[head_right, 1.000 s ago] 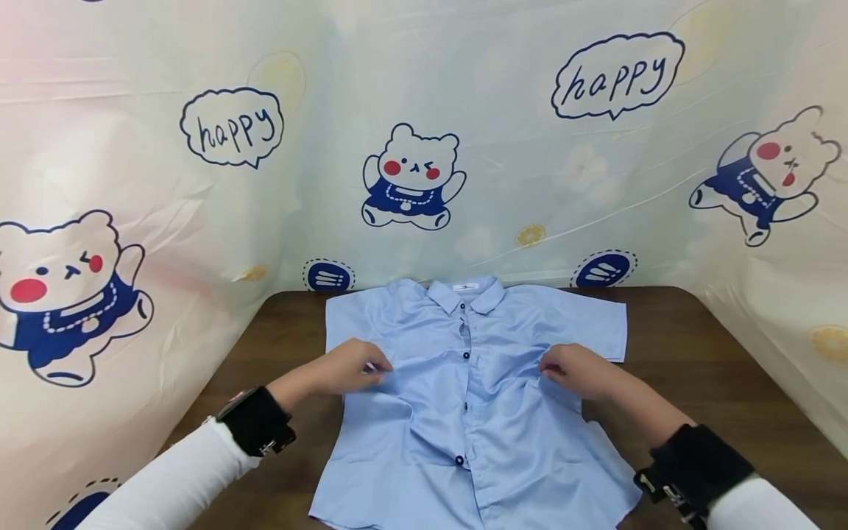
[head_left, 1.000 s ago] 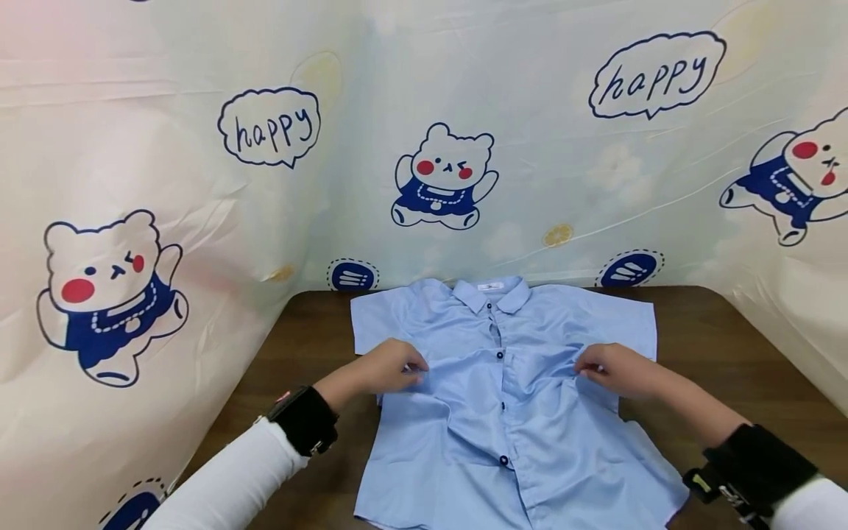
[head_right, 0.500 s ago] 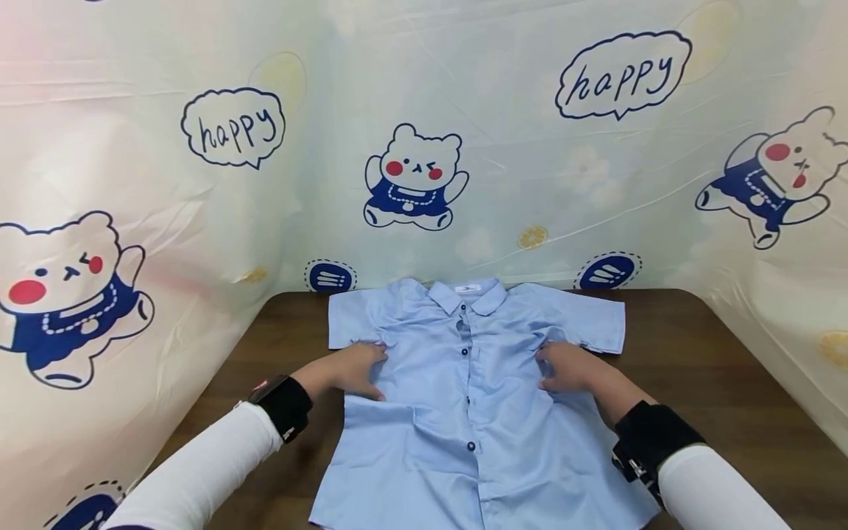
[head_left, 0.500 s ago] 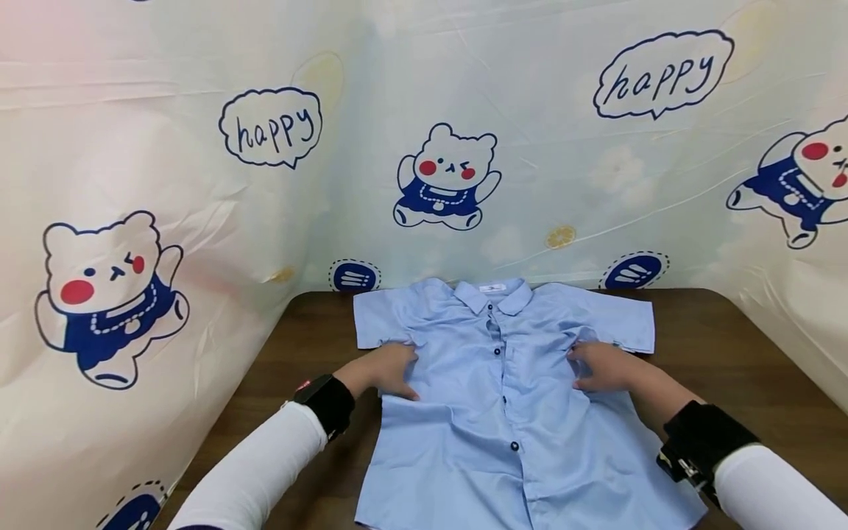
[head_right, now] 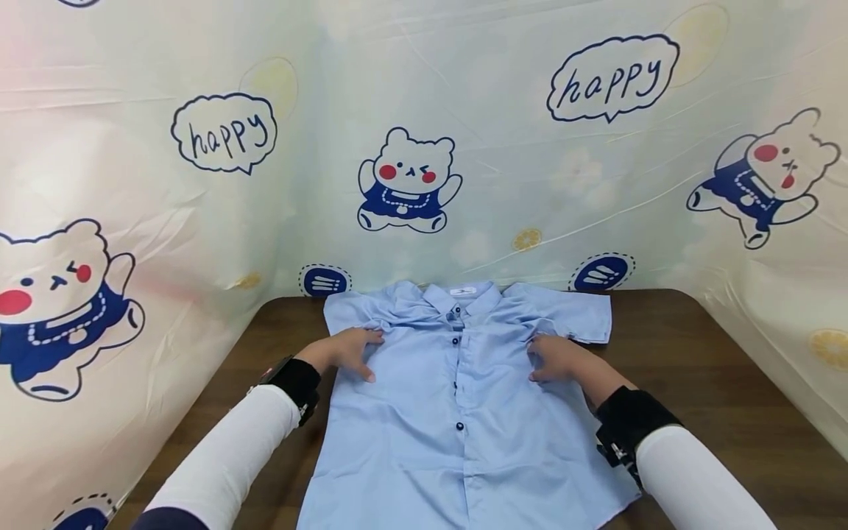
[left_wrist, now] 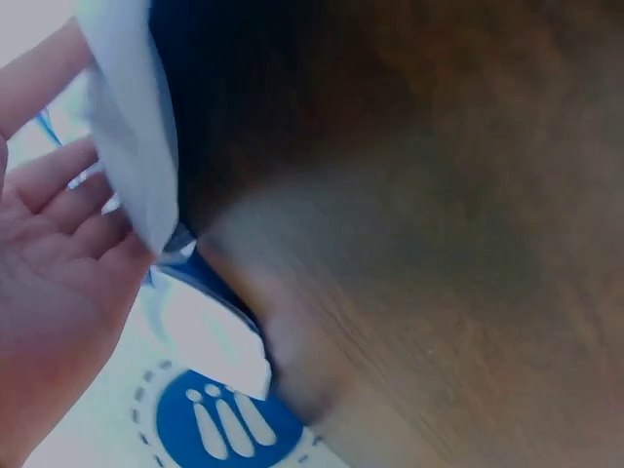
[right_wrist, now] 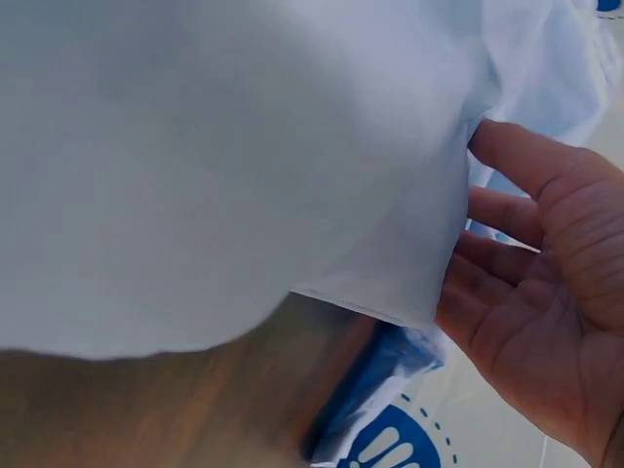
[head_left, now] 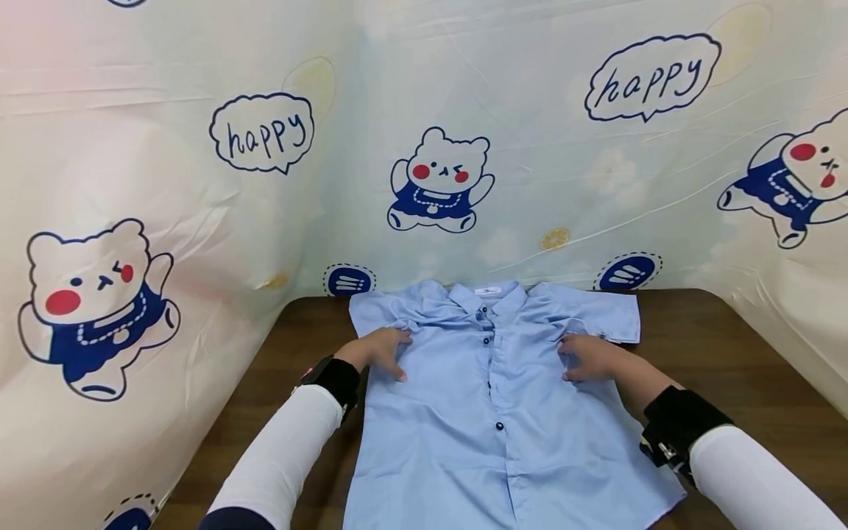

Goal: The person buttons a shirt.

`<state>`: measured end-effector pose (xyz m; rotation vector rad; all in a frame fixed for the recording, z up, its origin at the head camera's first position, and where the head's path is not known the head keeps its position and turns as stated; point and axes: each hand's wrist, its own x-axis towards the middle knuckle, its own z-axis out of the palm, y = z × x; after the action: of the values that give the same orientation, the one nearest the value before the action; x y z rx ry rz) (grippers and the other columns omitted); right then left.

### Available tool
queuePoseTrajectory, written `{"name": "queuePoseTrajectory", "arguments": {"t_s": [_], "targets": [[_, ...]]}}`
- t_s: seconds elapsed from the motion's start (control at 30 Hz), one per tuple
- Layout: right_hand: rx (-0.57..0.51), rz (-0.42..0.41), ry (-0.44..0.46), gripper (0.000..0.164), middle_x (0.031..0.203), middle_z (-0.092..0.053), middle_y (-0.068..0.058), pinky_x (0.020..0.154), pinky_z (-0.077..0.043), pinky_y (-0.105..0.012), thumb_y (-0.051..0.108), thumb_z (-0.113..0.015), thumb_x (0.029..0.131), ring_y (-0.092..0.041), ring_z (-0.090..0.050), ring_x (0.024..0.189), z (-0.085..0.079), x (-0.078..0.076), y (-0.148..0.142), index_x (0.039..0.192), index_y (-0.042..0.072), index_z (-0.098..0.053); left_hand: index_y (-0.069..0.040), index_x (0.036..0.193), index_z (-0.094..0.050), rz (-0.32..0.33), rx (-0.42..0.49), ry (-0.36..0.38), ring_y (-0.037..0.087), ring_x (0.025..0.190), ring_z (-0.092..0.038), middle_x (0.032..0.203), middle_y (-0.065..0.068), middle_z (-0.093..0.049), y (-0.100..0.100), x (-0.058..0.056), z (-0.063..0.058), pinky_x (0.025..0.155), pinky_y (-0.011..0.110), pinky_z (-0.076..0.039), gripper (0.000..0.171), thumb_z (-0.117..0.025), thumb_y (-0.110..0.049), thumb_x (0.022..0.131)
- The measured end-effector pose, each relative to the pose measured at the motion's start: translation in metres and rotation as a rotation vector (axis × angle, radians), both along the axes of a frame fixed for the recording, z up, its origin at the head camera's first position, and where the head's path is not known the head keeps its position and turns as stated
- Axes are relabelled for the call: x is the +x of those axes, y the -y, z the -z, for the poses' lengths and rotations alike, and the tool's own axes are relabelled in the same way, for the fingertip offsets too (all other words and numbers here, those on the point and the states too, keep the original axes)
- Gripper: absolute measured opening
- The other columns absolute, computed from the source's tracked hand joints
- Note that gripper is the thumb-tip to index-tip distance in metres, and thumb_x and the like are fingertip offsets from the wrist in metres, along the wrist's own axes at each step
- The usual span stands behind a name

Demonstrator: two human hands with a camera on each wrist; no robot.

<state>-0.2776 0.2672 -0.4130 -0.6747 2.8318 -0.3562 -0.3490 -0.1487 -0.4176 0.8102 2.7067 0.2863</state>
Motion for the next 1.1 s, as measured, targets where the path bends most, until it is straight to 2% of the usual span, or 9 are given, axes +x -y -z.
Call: {"name": "queuePoseTrajectory", "arguments": {"t_s": [0.1,0.2,0.27,0.33,0.4,0.5,0.6,0.83,1.1], "targets": [[-0.056,-0.015,-0.07,0.031,0.11,-0.065,-0.019,0.092,-0.047,-0.054,0.013,-0.075,0.084,-0.04,-0.059,0.106,-0.005,0.005,-0.001,0.109,-0.004,-0.067,0.002,0.124,-0.063,0.05,0.006,-0.108,0.031,0.119,-0.055,0.123,0.015,-0.063,-0.001,0.013,-0.002,0.101,0.041,-0.042,0.063,-0.088,-0.019,0.071],[-0.118,-0.06,-0.124,0.02,0.098,-0.067,-0.011,0.086,-0.051,-0.051,0.004,-0.074,0.082,-0.034,-0.063,0.096,-0.008,0.011,-0.003,0.101,-0.002,-0.07,0.002,0.113,-0.066,0.126,0.012,-0.24,0.029,0.105,-0.059,0.107,0.012,-0.065,0.0,0.031,-0.003,0.091,0.041,-0.047,0.051,-0.087,-0.015,0.07],[-0.13,-0.087,-0.12,0.019,0.098,-0.067,-0.009,0.084,-0.051,-0.05,0.003,-0.074,0.082,-0.032,-0.063,0.095,-0.007,0.015,-0.006,0.1,-0.001,-0.07,0.001,0.111,-0.065,0.163,0.022,-0.314,0.027,0.1,-0.058,0.102,0.01,-0.063,0.002,0.04,-0.002,0.087,0.04,-0.048,0.048,-0.087,-0.013,0.07],[-0.118,-0.103,-0.1,0.026,0.101,-0.067,-0.01,0.086,-0.05,-0.05,0.006,-0.078,0.08,-0.034,-0.062,0.098,-0.004,0.019,-0.009,0.103,-0.002,-0.069,0.001,0.112,-0.064,0.168,0.045,-0.345,0.027,0.102,-0.057,0.103,0.009,-0.062,0.006,0.047,0.0,0.089,0.039,-0.047,0.05,-0.087,-0.015,0.071],[-0.1,-0.099,-0.075,0.036,0.105,-0.066,-0.013,0.089,-0.049,-0.052,0.011,-0.081,0.078,-0.036,-0.06,0.103,-0.001,0.021,-0.013,0.107,-0.004,-0.067,0.002,0.113,-0.064,0.156,0.088,-0.326,0.028,0.104,-0.058,0.106,0.011,-0.063,0.011,0.05,0.002,0.091,0.04,-0.047,0.052,-0.088,-0.018,0.071],[-0.072,-0.081,-0.054,0.051,0.112,-0.063,-0.018,0.092,-0.045,-0.055,0.017,-0.086,0.073,-0.041,-0.057,0.109,0.004,0.024,-0.02,0.112,-0.007,-0.064,0.005,0.118,-0.062,0.132,0.127,-0.235,0.03,0.111,-0.058,0.115,0.015,-0.064,0.017,0.049,0.006,0.097,0.042,-0.045,0.061,-0.088,-0.025,0.072],[-0.061,-0.07,-0.049,0.058,0.116,-0.061,-0.021,0.094,-0.044,-0.056,0.019,-0.088,0.069,-0.042,-0.055,0.112,0.005,0.027,-0.025,0.114,-0.008,-0.063,0.008,0.125,-0.059,0.125,0.136,-0.16,0.033,0.119,-0.054,0.123,0.018,-0.061,0.021,0.045,0.008,0.102,0.044,-0.041,0.071,-0.088,-0.029,0.072],[-0.04,-0.056,-0.021,0.062,0.118,-0.057,-0.022,0.093,-0.044,-0.057,0.025,-0.09,0.067,-0.042,-0.054,0.11,0.002,0.032,-0.027,0.114,-0.006,-0.066,0.008,0.132,-0.052,0.19,0.09,-0.114,0.035,0.126,-0.047,0.133,0.02,-0.053,0.026,0.043,0.008,0.106,0.046,-0.037,0.082,-0.087,-0.035,0.072],[-0.036,-0.061,0.007,0.063,0.117,-0.056,-0.022,0.093,-0.044,-0.057,0.027,-0.09,0.068,-0.041,-0.053,0.109,0.0,0.039,-0.026,0.115,-0.006,-0.065,0.01,0.141,-0.041,0.148,0.02,-0.047,0.036,0.136,-0.035,0.144,0.023,-0.043,0.026,0.048,0.005,0.111,0.045,-0.03,0.103,-0.086,-0.048,0.069]]}}
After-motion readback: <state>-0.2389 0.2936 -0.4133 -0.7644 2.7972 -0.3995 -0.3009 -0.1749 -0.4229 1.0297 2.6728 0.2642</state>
